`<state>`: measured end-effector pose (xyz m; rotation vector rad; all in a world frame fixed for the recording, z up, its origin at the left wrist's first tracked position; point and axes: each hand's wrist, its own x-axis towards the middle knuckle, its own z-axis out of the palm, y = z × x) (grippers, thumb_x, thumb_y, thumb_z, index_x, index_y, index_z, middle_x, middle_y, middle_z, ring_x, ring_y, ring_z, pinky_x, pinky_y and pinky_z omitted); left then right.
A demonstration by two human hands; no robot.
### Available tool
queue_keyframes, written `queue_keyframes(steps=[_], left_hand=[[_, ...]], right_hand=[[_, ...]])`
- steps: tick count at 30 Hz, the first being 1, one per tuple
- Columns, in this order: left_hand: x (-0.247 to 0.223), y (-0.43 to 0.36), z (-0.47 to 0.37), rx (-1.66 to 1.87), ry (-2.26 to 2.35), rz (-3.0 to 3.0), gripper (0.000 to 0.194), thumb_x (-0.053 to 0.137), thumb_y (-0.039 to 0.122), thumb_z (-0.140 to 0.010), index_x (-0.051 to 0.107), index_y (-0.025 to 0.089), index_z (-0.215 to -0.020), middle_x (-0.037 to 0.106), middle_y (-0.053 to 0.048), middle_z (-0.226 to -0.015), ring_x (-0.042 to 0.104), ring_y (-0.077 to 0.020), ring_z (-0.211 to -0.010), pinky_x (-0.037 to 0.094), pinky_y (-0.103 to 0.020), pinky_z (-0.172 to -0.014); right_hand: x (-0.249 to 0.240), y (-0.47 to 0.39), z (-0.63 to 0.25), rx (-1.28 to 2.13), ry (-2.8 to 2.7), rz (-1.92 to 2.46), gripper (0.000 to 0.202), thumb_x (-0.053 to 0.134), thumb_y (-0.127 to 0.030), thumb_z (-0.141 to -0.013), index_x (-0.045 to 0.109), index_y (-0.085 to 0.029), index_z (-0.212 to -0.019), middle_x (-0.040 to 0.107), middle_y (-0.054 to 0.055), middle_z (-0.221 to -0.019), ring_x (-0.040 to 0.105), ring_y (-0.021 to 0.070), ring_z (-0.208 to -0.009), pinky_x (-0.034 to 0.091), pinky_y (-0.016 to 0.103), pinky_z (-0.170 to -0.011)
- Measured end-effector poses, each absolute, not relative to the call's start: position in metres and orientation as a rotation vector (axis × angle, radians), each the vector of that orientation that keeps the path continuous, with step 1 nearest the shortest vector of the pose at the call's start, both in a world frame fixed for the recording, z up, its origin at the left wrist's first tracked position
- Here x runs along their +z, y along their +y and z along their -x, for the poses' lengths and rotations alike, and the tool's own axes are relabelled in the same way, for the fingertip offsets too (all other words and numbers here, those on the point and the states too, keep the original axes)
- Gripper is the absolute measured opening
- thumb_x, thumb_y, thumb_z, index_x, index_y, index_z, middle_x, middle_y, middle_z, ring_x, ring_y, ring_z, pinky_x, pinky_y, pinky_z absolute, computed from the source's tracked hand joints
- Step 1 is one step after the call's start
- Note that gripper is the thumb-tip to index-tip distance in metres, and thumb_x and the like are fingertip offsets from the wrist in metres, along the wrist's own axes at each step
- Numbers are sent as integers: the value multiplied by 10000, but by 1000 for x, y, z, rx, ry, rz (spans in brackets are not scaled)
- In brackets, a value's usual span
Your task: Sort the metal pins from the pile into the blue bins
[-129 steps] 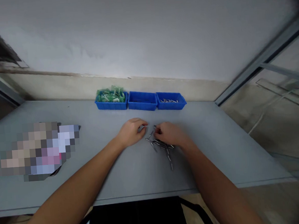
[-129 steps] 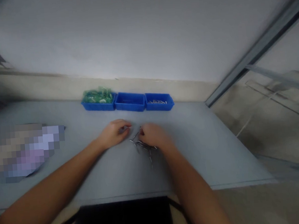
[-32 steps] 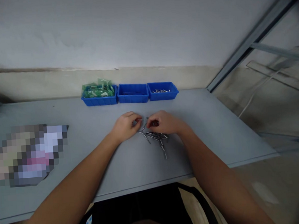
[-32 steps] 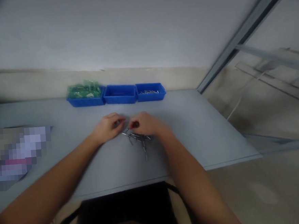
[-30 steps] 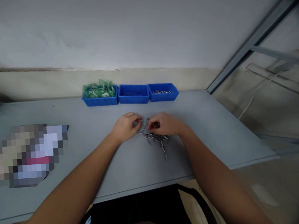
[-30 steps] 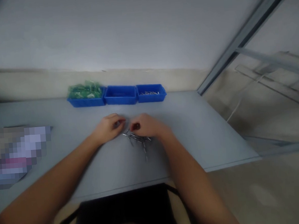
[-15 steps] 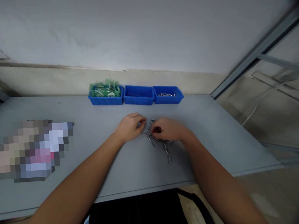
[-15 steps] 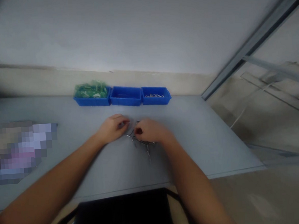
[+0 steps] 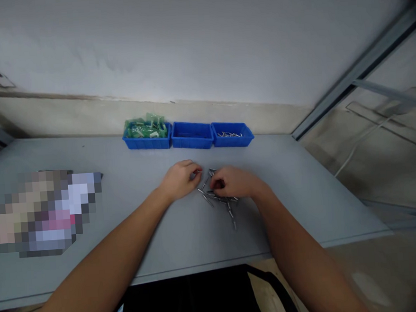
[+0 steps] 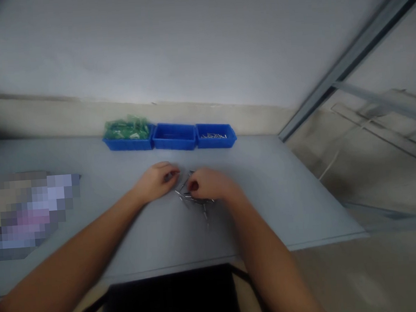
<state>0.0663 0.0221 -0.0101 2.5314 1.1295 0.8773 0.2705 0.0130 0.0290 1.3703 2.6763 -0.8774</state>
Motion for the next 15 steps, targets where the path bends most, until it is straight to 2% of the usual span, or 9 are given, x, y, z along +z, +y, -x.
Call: queue_keyframes(steps=[7,15], left_hand=[[-10,22,-66,869,1122,-2539,186,495,199,-856,654,136,-928,640,-71,-834,585,-173,-771,477,-309,-731],[-9,20,-66,937,956,-2509,178,550,222,-821,648,161,-957,652,-63,-869,596,-169,-786,489,-303,-727]], right_hand=[[28,13,-269,-757,2671,-1381,114,569,-180,-706,681,-186,-723,656,9,-711,513,106,-581,325,238,-534],[24,13,-269,-699,2877,-1559,104,522,-214,-800,607,-173,-757,628,-3,-710,485,96,-592,305,231,-550]])
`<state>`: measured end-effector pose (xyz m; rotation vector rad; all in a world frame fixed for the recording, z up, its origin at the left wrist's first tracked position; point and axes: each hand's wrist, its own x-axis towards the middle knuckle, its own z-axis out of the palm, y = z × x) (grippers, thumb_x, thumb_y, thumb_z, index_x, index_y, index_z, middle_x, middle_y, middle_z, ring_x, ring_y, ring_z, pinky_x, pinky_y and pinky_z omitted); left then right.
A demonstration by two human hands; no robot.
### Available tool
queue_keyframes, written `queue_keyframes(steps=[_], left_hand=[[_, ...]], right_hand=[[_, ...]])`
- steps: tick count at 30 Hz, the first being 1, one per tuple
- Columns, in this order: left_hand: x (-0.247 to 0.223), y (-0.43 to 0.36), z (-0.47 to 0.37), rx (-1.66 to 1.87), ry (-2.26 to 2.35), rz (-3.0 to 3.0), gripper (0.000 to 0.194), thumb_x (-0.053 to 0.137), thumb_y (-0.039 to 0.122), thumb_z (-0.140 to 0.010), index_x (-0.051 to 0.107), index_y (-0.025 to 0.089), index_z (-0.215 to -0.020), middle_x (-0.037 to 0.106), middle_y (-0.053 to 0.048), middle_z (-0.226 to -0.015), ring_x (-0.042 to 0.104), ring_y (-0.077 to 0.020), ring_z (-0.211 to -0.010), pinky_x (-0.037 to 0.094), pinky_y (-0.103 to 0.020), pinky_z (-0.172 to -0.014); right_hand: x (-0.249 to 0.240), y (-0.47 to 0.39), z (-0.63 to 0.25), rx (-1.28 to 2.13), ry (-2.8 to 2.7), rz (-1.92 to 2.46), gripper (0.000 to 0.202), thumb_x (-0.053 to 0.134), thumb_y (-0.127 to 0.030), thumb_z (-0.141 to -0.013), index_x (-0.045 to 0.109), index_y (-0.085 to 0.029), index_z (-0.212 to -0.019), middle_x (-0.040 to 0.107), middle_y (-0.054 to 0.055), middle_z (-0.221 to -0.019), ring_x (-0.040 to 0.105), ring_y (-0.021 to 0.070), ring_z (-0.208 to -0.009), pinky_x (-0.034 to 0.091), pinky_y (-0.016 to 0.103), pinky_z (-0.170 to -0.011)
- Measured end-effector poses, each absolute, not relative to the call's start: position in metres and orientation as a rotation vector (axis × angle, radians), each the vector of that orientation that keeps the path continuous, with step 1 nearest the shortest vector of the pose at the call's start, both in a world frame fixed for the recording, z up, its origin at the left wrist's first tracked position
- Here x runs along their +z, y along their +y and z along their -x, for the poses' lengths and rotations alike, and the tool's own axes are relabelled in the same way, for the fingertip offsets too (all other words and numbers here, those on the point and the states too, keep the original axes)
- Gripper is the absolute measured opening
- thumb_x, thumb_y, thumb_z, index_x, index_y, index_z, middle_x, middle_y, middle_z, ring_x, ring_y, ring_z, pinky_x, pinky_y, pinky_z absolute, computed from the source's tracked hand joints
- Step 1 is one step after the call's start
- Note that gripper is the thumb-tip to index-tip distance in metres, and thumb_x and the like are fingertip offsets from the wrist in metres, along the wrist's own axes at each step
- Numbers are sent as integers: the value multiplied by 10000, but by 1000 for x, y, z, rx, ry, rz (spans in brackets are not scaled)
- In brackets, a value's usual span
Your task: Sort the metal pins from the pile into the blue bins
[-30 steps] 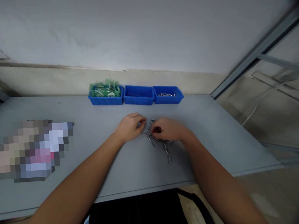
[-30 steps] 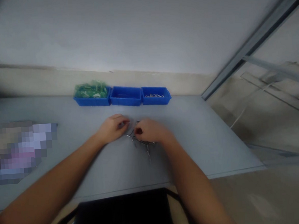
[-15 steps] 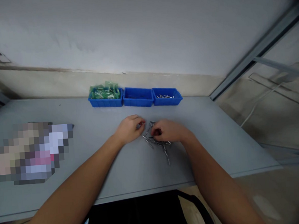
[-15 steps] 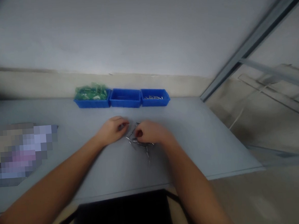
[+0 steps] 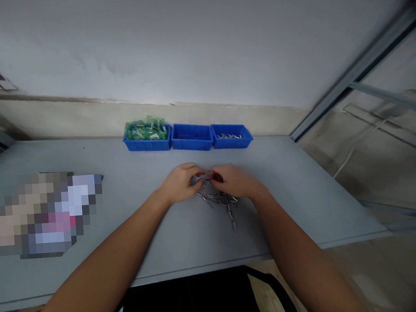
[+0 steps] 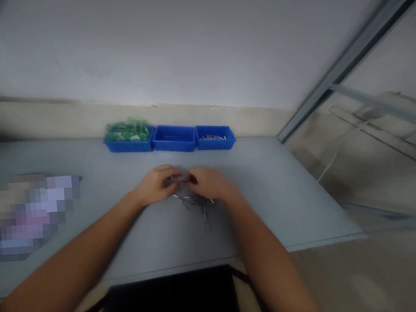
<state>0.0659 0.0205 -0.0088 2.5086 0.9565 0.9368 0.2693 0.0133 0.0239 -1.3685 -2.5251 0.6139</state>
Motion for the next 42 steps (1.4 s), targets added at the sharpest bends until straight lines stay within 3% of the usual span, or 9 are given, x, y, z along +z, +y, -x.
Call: queue_keyframes(steps=[7,13,20,27,32,37,42], left_hand=[[-10,20,-68,946,900,-2525,183,478,197,-872,646,174,-942,665,-67,-898,606,-173,-842,488,-312,-779],[1,54,-61,1202,1312,-2383,205,496,272,-876,661,153,-895,668,-66,-844,586,-162,-727,476,-291,-702],[27,106,-64,1172,1770,-2298,247,485,266,-861,690,144,-928,686,-101,-921,614,-229,-854,465,-344,-810],[23,111,-69,1033,1856,-2279,289,476,329,-870,693,156,-950,672,-120,-949,608,-251,-885,453,-363,-825],[20,84,-58,1165,1744,-2266,259,503,338,-837,690,161,-869,674,-73,-837,593,-200,-759,451,-316,-755],[21,50,-46,1019,1619,-2319,262,490,361,-832,654,168,-763,638,-40,-716,508,-148,-601,375,-274,-610],[22,17,-37,764,1617,-2309,477,379,450,-903,433,172,-519,448,6,-514,361,-110,-491,253,-271,-525]], right_hand=[[23,12,-264,524,-2433,1241,128,512,-182,-829,636,-177,-802,649,1,-754,517,104,-638,350,238,-600],[20,14,-267,441,-2251,1409,302,554,-222,-813,630,-194,-1104,693,26,-826,583,137,-699,416,261,-662],[22,15,-269,415,-2312,1402,190,546,-208,-807,660,-186,-957,697,33,-840,587,137,-711,405,264,-664],[28,17,-276,441,-2257,1491,213,554,-234,-816,664,-194,-994,709,40,-868,594,150,-723,410,268,-673],[32,16,-277,463,-2230,1517,227,562,-228,-810,673,-185,-1003,715,52,-874,607,162,-749,420,278,-697],[25,19,-278,449,-2260,1497,227,565,-228,-802,669,-185,-999,715,42,-867,600,149,-716,404,266,-660],[19,22,-279,479,-2281,1492,191,567,-248,-807,669,-180,-953,712,46,-860,598,140,-707,403,250,-645]])
